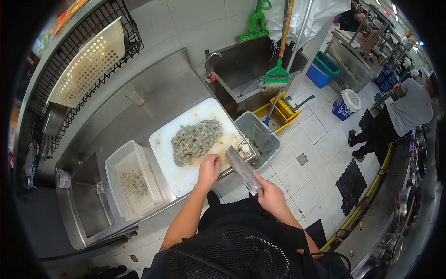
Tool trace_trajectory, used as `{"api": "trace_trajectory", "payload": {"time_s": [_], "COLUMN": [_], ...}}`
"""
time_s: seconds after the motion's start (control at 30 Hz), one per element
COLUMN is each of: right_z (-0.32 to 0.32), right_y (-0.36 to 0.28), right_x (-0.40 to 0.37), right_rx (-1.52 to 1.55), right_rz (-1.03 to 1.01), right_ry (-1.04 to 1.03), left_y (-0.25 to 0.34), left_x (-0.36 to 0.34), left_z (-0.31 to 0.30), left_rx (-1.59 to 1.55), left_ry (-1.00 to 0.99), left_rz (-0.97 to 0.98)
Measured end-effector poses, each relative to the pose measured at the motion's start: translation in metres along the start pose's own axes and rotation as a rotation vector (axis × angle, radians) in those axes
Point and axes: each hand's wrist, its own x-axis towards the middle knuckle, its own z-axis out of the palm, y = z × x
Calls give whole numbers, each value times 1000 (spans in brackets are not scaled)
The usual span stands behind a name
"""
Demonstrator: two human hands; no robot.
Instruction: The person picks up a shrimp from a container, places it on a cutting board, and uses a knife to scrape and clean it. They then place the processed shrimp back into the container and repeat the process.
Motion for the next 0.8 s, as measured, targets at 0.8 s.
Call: {"api": "trace_trajectory", "payload": {"time_s": [0.8], "right_z": [-11], "right_y": [-11], "right_x": [3], "right_rx": [-228], "right_rz": [-7], "right_ry": [23], "left_y": [10], "left_x": [-4], "left_z": [17], "left_rx": [191], "left_ry": [59], "left_rz": [25]}}
